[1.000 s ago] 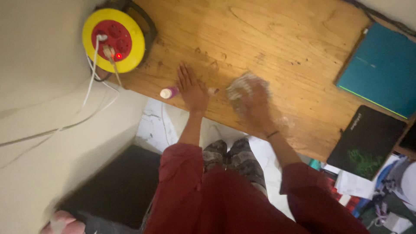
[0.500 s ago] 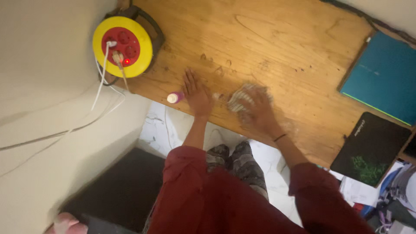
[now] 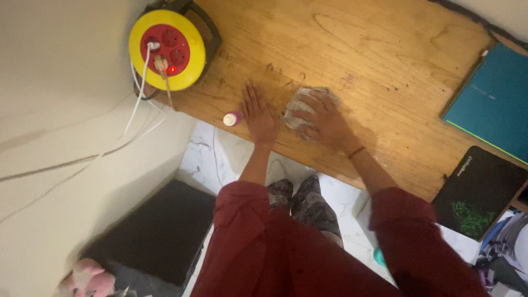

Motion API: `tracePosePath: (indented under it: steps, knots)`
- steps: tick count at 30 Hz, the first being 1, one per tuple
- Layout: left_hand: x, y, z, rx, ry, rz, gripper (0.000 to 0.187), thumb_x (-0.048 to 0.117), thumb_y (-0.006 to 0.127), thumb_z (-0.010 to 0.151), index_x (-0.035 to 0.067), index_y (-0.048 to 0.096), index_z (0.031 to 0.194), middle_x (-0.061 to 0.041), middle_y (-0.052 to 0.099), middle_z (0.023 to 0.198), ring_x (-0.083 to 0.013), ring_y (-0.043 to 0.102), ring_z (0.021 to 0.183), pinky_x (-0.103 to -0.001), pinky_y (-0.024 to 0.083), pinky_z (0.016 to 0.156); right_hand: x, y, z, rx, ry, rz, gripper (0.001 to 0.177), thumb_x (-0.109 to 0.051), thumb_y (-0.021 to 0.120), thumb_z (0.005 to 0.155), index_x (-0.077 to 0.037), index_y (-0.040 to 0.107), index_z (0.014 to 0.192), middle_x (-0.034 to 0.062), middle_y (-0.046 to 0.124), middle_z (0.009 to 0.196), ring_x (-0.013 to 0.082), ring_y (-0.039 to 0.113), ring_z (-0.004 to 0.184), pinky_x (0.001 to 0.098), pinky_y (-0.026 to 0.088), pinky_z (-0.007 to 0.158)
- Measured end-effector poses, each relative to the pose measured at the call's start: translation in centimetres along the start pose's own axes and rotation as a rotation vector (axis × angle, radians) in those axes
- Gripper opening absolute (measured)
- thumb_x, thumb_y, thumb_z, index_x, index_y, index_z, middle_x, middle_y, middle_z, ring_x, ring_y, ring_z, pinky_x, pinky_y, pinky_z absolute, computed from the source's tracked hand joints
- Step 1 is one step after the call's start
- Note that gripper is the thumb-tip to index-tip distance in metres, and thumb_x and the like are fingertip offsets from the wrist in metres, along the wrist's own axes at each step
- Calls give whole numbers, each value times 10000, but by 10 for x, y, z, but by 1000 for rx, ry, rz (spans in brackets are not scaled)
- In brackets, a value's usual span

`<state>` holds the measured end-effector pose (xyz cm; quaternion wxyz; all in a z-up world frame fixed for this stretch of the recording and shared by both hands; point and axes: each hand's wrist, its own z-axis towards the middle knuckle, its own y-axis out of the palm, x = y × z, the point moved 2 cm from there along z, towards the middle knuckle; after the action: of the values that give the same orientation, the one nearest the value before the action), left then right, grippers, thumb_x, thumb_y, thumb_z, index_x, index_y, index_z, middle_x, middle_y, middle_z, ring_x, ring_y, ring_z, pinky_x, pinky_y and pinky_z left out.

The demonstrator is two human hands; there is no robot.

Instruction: The person cleans a wooden desk by spraying liquid from a spray bottle and wiping the surface with a cloth.

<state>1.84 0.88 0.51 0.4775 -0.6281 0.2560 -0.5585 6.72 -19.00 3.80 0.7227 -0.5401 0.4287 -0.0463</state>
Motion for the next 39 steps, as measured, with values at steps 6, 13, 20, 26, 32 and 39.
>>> tracePosePath:
  steps: [6,13,20,26,32,39]
  knots:
    - [-1,5,-1,-61,-55,45,716,238,468,974,2,258,1617,-171,197,1714,-370,180,1589,-547,199,1264,32,-13,36,115,62,-75,506,-286,711,950,-237,617,1445,141,402,1634,472,319,1461,572,310,1226]
    - [-2,5,-3,-8,24,-22,653,229,413,1052,-1,249,1640,-173,165,1748,-368,166,1624,-526,195,1300,-13,22,9,181,174,-107,545,-248,736,869,-250,633,1404,134,409,1603,470,303,1472,619,275,1207]
    - [1,5,1,-17,26,27,686,260,404,1025,-42,234,1618,-215,179,1712,-401,157,1594,-549,173,1282,77,-24,-142,322,362,-223,472,-276,695,983,-178,594,1434,179,400,1602,473,332,1468,616,275,1234]
    - [17,3,-5,-76,118,119,605,309,418,1086,8,335,1605,-215,266,1685,-396,223,1570,-562,173,1265,90,-25,-172,558,633,-287,454,-207,667,1019,-153,585,1461,225,384,1615,503,314,1492,645,233,1252]
    - [73,32,2,-287,523,71,609,316,410,1102,27,317,1630,-159,256,1710,-364,199,1590,-547,187,1287,12,8,-218,370,459,-95,480,-263,719,940,-219,622,1408,184,422,1586,480,341,1475,582,295,1227]
    - [170,109,35,-295,564,108,572,274,380,1101,111,312,1646,-99,236,1725,-288,164,1601,-519,183,1299,79,-41,-287,461,682,-192,474,-235,702,919,-181,639,1386,191,424,1592,473,348,1476,599,310,1232]
